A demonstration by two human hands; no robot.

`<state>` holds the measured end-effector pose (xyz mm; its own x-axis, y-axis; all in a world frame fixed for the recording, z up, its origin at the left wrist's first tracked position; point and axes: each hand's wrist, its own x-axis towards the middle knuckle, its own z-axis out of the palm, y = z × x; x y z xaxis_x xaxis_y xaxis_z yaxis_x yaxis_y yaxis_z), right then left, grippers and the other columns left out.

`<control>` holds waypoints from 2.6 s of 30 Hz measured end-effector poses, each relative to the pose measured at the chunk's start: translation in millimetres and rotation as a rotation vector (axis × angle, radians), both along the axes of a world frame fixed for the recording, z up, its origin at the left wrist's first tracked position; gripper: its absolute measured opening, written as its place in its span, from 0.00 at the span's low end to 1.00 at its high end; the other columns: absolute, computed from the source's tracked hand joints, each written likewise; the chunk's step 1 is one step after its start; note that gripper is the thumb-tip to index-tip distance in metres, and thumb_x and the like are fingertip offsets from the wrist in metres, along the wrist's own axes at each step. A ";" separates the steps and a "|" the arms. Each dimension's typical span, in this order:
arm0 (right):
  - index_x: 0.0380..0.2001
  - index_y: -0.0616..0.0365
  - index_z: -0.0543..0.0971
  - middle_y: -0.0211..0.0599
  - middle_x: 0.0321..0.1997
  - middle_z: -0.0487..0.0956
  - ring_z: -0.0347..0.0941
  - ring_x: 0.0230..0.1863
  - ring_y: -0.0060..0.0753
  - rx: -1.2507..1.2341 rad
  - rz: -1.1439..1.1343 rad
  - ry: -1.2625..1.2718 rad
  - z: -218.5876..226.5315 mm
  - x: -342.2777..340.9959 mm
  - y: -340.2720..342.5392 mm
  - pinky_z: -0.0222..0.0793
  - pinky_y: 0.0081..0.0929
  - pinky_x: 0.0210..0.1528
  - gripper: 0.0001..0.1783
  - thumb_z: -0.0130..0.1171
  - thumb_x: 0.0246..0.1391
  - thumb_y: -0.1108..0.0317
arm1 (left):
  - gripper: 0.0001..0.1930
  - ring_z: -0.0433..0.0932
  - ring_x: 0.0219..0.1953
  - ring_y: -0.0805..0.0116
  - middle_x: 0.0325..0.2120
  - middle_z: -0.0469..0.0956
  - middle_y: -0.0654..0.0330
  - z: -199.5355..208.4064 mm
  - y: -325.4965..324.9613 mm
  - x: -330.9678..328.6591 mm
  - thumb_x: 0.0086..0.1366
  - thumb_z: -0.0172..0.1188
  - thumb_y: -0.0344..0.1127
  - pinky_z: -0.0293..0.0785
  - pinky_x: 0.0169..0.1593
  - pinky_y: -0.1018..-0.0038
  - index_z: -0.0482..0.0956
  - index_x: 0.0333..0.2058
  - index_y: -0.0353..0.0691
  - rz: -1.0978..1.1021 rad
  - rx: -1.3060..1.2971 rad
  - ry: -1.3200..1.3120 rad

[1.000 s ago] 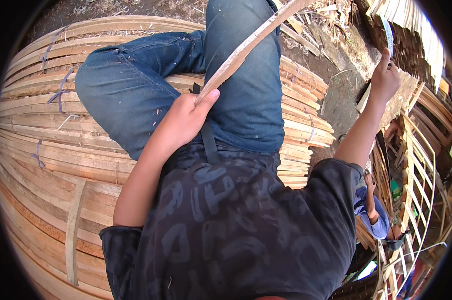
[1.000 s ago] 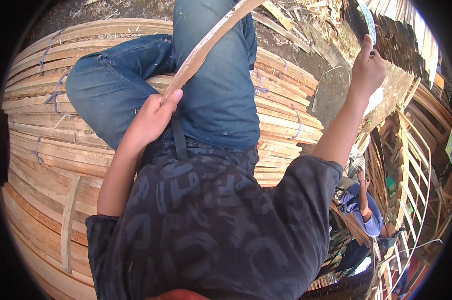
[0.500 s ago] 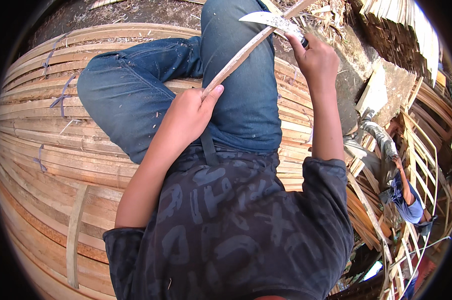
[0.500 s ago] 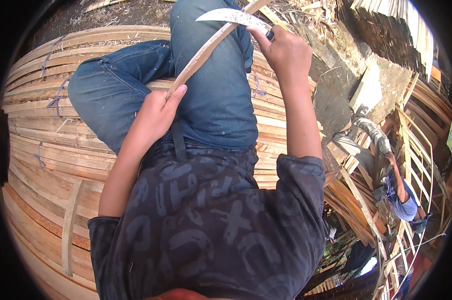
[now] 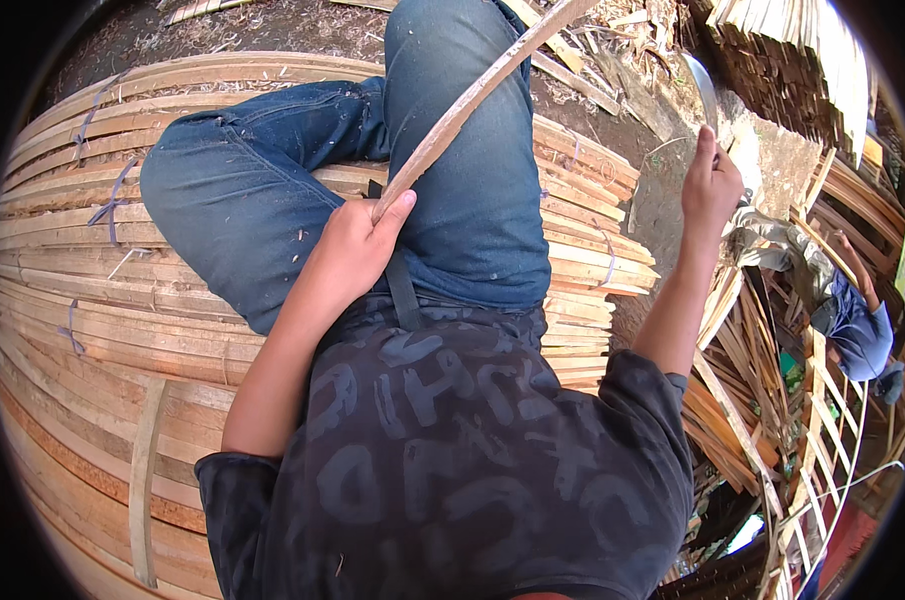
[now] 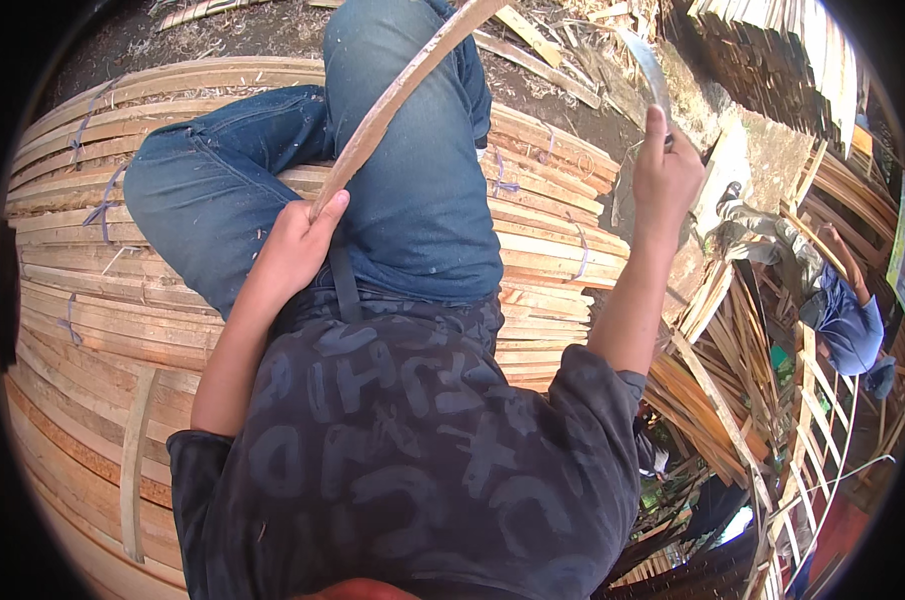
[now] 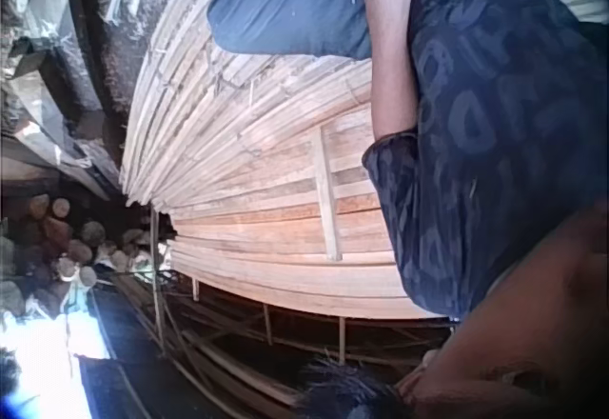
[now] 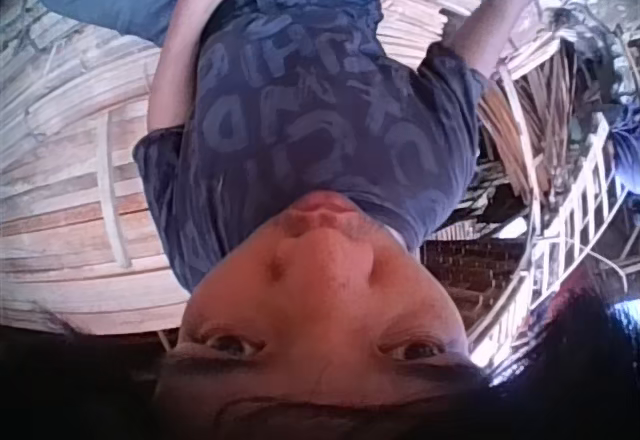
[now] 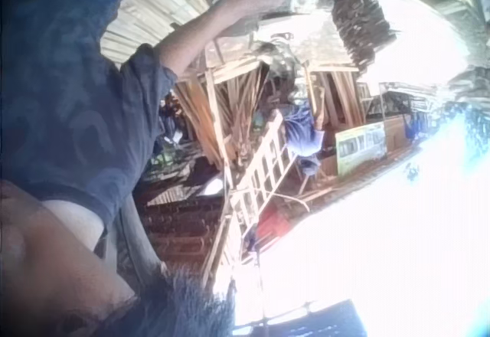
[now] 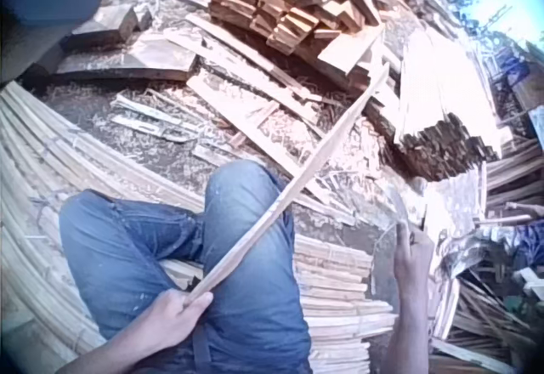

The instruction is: The person sits on the ground and uses a curved knife to shave thin strips from a long piece of wood held across their lap. They repeatedly scrape the blade along the wood to remove the outer layer, creating a pile of wood shavings.

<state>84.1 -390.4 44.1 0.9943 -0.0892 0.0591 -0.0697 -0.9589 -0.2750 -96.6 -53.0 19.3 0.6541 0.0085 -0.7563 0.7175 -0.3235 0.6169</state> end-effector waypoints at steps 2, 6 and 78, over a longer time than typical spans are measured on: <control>0.23 0.64 0.79 0.40 0.10 0.70 0.70 0.14 0.40 0.008 0.199 0.100 -7.9 -16.7 66.1 0.64 0.34 0.21 0.31 0.54 0.55 0.41 | 0.31 0.57 0.17 0.63 0.10 0.59 0.52 6.1 -0.2 6.3 0.68 0.48 0.53 0.64 0.25 0.63 0.65 0.18 0.27 -0.045 0.045 0.017; 0.15 0.57 0.76 0.40 0.11 0.73 0.73 0.15 0.45 -0.142 0.520 -0.055 -34.0 -23.3 121.4 0.67 0.36 0.18 0.34 0.55 0.49 0.34 | 0.31 0.63 0.17 0.50 0.11 0.63 0.45 10.9 3.1 8.4 0.68 0.48 0.53 0.65 0.27 0.61 0.68 0.19 0.25 -0.057 0.112 -0.009; 0.22 0.56 0.82 0.43 0.14 0.75 0.75 0.19 0.47 -0.106 0.312 -0.165 -49.0 41.8 95.8 0.70 0.38 0.23 0.34 0.51 0.51 0.33 | 0.30 0.69 0.19 0.44 0.12 0.65 0.41 -5.8 -14.8 25.1 0.68 0.48 0.52 0.67 0.28 0.58 0.70 0.19 0.27 -0.009 0.091 -0.147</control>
<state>125.9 -294.6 -5.0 0.9490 0.2319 0.2138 0.2675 -0.9509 -0.1560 -71.5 -67.8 13.5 0.7582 0.0663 -0.6487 0.6184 -0.3886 0.6831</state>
